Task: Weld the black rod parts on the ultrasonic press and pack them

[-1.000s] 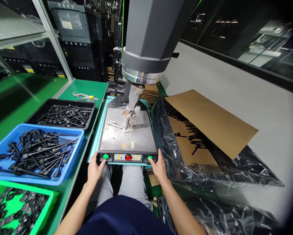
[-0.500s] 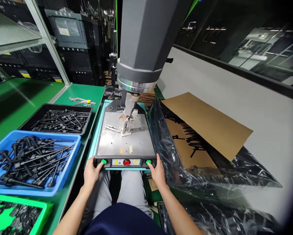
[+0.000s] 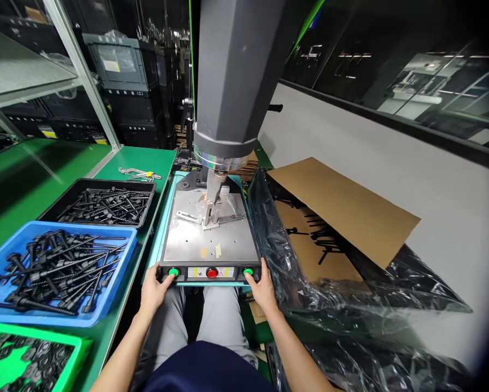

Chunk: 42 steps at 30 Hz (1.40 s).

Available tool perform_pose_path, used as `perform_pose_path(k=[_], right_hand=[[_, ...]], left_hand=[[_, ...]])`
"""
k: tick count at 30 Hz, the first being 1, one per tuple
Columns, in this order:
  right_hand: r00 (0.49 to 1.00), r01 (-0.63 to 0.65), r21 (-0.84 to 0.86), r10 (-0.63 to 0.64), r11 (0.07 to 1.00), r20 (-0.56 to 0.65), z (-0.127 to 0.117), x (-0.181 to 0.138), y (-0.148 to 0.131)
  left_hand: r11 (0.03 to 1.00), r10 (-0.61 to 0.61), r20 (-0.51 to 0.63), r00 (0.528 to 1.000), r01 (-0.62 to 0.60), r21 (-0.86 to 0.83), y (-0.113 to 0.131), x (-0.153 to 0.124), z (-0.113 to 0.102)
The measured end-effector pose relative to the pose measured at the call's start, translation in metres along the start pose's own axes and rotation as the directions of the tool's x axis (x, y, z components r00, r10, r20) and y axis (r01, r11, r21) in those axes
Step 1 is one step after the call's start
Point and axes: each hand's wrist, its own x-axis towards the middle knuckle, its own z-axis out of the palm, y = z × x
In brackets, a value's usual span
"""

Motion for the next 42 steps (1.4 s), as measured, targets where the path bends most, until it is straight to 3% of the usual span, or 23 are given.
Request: perform_pose_path(k=[18,21,23,25,29,32,35,38,42], right_hand=[[0.999,-0.043,0.064,0.044,0.997,-0.008,0.001,0.0,-0.001],[0.999,-0.042,0.116,0.042,0.992,-0.001,-0.001,0.003,0.002],[0.999,-0.053,0.158,0.052,0.986,0.013,-0.005,0.007,0.002],[0.998,-0.06,0.161,0.065,0.985,-0.026,-0.011,0.012,-0.004],[0.977,0.079,0.187,-0.038,0.979,-0.212,-0.019,0.026,-0.042],[0.987,0.146,0.31,-0.117,0.939,-0.112,-0.013,0.037,-0.085],[0.965,0.243,0.336,-0.26,0.91,0.008,-0.001,0.055,-0.131],[0.897,0.424,0.275,-0.442,0.863,0.004,0.01,0.082,-0.173],[0.861,0.507,0.186,-0.506,0.842,-0.052,0.023,0.119,-0.217]], left_hand=[[0.999,0.018,-0.013,1.0,-0.018,0.027,0.001,0.003,-0.004],[0.988,0.155,-0.167,0.974,-0.15,0.045,0.017,0.006,-0.006],[0.948,0.316,-0.254,0.914,-0.312,0.059,0.038,0.01,-0.005],[0.887,0.455,-0.267,0.85,-0.458,0.052,0.064,0.018,-0.002],[0.789,0.603,-0.215,0.768,-0.614,0.019,0.114,0.044,0.013],[0.757,0.644,-0.188,0.741,-0.654,0.018,0.14,0.07,0.029],[0.764,0.638,-0.161,0.753,-0.645,0.011,0.159,0.094,0.043],[0.767,0.635,-0.13,0.762,-0.642,-0.015,0.173,0.113,0.052],[0.745,0.65,-0.146,0.746,-0.663,-0.069,0.187,0.125,0.055]])
